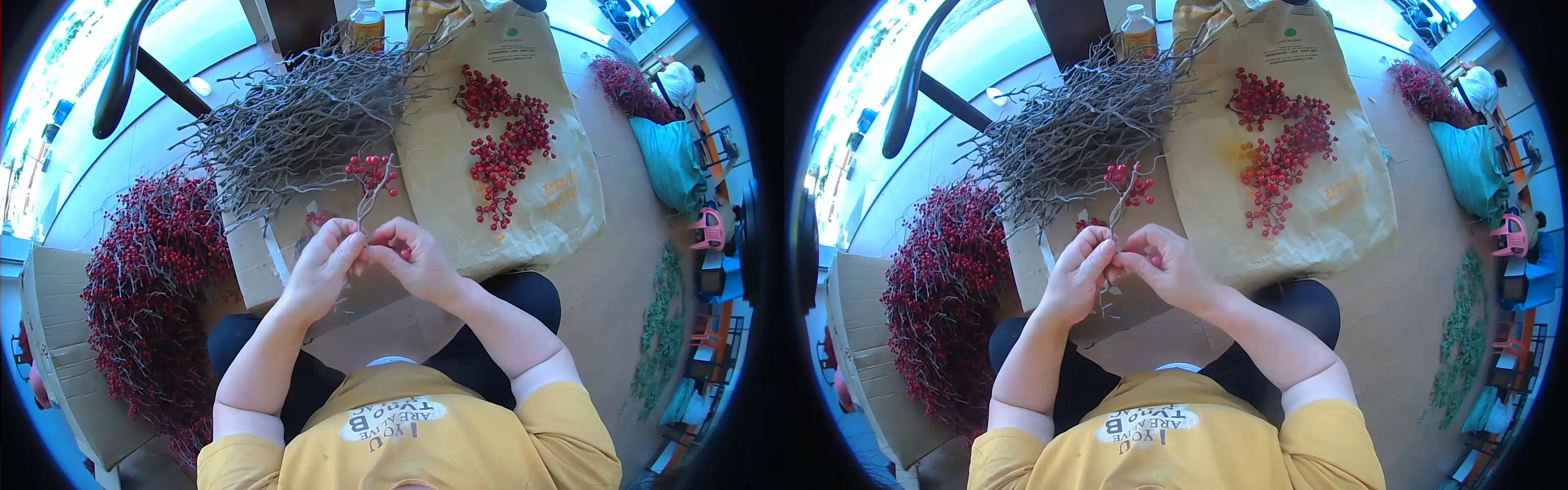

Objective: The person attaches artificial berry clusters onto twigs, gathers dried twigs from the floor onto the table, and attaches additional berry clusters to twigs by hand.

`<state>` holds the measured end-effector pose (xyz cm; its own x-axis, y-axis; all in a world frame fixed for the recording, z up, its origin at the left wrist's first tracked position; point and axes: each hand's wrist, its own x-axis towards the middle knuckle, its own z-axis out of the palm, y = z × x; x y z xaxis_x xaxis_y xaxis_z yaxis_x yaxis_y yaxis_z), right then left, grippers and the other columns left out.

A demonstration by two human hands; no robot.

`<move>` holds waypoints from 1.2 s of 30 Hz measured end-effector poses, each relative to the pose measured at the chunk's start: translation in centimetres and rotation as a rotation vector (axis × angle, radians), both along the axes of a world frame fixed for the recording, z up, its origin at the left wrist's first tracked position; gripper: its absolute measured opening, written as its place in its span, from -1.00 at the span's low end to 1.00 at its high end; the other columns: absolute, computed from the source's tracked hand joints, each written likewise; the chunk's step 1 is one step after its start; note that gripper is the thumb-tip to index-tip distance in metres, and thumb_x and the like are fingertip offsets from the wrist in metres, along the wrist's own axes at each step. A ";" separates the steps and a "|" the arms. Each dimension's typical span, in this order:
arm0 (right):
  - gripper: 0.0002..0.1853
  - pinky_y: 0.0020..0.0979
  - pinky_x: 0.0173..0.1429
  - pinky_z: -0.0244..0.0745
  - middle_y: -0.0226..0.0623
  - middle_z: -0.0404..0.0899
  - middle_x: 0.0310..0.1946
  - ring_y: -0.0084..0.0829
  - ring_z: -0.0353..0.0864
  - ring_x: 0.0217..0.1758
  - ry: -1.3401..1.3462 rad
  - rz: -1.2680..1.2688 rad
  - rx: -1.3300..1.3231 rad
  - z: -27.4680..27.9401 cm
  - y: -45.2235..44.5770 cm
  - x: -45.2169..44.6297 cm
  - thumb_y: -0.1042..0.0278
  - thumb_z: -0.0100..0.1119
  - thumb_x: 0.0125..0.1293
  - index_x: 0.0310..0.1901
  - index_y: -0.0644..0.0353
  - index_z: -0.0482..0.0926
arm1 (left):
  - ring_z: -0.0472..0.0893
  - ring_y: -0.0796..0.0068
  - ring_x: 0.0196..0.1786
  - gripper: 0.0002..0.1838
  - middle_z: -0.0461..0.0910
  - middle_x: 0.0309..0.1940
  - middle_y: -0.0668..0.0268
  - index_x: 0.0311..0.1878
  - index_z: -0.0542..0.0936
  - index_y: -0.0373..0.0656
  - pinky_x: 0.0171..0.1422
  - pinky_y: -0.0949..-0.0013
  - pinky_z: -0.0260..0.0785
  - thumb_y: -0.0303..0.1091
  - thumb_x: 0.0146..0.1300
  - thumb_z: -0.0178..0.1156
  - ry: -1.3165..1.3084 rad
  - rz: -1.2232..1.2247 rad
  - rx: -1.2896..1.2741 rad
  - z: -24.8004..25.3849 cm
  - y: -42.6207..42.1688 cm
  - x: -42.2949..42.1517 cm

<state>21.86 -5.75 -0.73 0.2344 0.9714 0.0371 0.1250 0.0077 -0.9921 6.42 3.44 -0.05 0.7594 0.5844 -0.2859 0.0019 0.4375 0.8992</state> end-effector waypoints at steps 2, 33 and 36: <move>-0.93 -0.62 -0.36 0.27 -0.48 0.46 -0.40 -0.70 0.37 -0.39 -0.178 -0.023 0.083 -0.1 -0.1 0.4 0.50 0.19 0.25 -0.25 0.19 0.52 | 0.55 0.62 -0.27 -0.77 0.55 -0.27 0.32 -0.01 0.38 -0.29 -0.13 0.57 0.34 -0.33 0.41 0.03 0.077 -0.039 0.075 1.1 -0.3 -0.4; -0.69 -0.69 -0.43 0.33 -0.48 0.56 -0.40 -0.76 0.46 -0.43 0.413 0.135 -0.181 1.3 2.1 1.7 0.29 0.00 0.44 0.15 0.18 0.39 | 0.30 0.79 -0.63 -0.82 0.44 -0.64 0.50 -0.22 0.60 -0.27 -0.57 0.65 0.07 -0.34 0.32 0.15 0.189 0.078 -0.022 2.5 0.7 -4.4; -0.74 -0.72 -0.45 0.28 -0.45 0.55 -0.39 -0.77 0.43 -0.45 0.441 0.059 -0.186 0.7 2.1 2.4 0.30 -0.02 0.45 0.10 0.16 0.40 | 0.31 0.80 -0.64 -0.82 0.44 -0.65 0.50 -0.22 0.62 -0.26 -0.58 0.65 0.07 -0.33 0.32 0.15 0.171 0.089 0.011 3.4 0.7 -5.0</move>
<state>24.24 -3.69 -0.01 0.1329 0.9643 -0.2291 -0.3038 -0.1804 -0.9355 1.44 4.17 3.34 0.6456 0.6507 -0.3997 0.1173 0.4326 0.8939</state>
